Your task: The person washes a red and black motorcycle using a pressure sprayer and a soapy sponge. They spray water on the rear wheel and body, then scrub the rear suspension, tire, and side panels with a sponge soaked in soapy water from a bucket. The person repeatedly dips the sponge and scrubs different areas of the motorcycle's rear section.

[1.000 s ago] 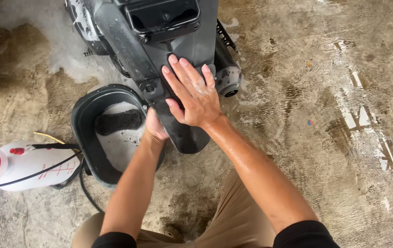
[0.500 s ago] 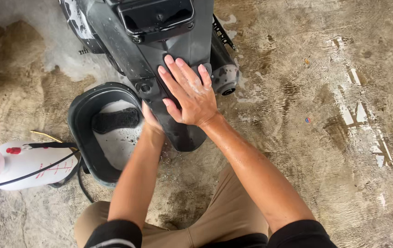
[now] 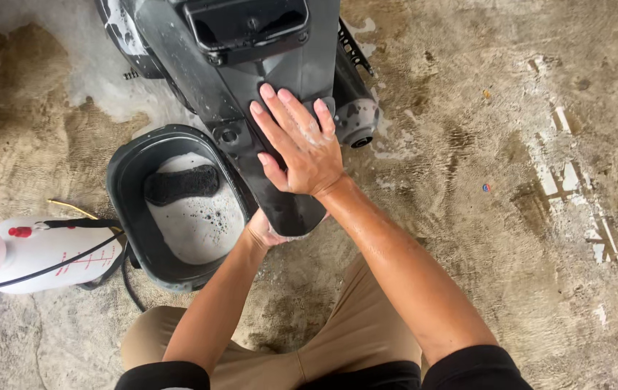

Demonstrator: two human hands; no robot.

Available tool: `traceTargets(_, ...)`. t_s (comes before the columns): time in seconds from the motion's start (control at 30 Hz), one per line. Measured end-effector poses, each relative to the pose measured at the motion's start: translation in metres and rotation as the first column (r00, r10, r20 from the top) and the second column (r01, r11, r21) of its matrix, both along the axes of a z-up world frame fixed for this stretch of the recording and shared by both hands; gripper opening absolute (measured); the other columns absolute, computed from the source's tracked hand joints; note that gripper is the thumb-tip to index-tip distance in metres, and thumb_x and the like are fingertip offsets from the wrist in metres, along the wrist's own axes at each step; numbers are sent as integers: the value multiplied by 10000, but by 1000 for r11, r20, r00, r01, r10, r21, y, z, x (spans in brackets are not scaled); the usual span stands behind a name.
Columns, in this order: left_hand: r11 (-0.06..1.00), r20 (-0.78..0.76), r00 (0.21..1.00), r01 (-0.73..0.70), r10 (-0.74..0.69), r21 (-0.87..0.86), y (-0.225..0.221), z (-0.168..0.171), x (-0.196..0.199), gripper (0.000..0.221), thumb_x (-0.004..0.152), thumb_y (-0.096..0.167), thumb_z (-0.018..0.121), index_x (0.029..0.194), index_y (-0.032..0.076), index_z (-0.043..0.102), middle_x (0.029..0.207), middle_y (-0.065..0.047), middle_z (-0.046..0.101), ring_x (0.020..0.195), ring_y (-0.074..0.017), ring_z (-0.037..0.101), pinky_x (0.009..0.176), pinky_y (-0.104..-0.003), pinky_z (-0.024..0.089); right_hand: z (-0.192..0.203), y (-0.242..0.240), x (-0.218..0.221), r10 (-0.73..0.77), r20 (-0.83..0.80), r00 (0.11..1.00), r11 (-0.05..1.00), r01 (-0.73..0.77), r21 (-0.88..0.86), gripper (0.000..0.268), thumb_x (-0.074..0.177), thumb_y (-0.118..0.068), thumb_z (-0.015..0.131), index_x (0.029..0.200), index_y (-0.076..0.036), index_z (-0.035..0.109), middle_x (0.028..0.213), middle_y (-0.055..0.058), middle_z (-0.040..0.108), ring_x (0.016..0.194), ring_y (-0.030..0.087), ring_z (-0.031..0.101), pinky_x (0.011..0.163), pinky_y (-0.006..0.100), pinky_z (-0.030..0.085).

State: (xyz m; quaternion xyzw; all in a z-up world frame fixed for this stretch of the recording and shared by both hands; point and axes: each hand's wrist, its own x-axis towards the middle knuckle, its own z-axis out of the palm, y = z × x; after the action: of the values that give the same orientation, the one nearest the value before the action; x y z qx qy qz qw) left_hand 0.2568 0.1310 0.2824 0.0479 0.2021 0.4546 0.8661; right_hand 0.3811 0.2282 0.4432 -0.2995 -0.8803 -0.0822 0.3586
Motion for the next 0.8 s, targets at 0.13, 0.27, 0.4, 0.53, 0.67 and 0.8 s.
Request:
traceTargets(0.13, 960, 155, 947, -277, 281, -49, 29, 14, -25, 460, 1114, 411, 533, 1371, 36, 607, 1276, -138, 690, 1116, -262, 707, 1007, -433, 565, 3, -1, -1, -2, -16, 1000, 1000, 2, 4, 593, 1069, -423, 432, 1554, -91, 512, 1612, 96, 476, 1520, 238, 370, 1277, 469, 38)
traceTargets(0.27, 908, 47, 922, -386, 384, 161, 81, 50, -75, 439, 1056, 349, 458, 1281, 13, 629, 1236, -147, 706, 1084, -290, 708, 979, -442, 574, 3, -4, -1, -1, -15, 1000, 1000, 1, -2, 586, 1070, -416, 423, 1549, -90, 517, 1605, 103, 481, 1515, 244, 378, 1278, 472, 46)
traceTargets(0.4, 910, -51, 920, -374, 389, 181, 66, 55, -73, 421, 1062, 302, 471, 1323, 16, 634, 1294, -142, 692, 1135, -277, 698, 1018, -429, 561, 3, -4, -4, 13, -53, 999, 1000, -11, 21, 573, 1074, -410, 429, 1544, -95, 520, 1601, 109, 484, 1513, 241, 387, 1281, 470, 42)
traceTargets(0.53, 998, -87, 995, -55, 56, 20, 32, 27, -50, 533, 1016, 459, 484, 1309, 39, 632, 1277, -115, 693, 1143, -269, 696, 1029, -450, 538, 3, 0, -1, 18, -39, 999, 1000, -18, 14, 585, 1063, -411, 435, 1542, -86, 521, 1596, 114, 488, 1505, 244, 394, 1281, 464, 42)
traceTargets(0.67, 990, -68, 990, 122, -127, -70, -8, 23, -17, 622, 1007, 535, 500, 1377, 45, 602, 1344, -106, 664, 1178, -271, 680, 1042, -482, 518, 5, -3, -1, 8, -23, 1000, 1000, -8, 18, 582, 1072, -417, 442, 1549, -93, 519, 1605, 109, 480, 1508, 242, 395, 1283, 458, 33)
traceTargets(0.8, 990, -35, 989, 143, -142, 13, -2, 44, -11, 650, 943, 553, 497, 1318, 34, 611, 1287, -145, 689, 1144, -312, 697, 1015, -486, 547, 7, -6, -1, 5, -12, 1000, 1000, -5, -11, 587, 1066, -410, 438, 1554, -93, 520, 1614, 113, 468, 1512, 238, 394, 1282, 461, 32)
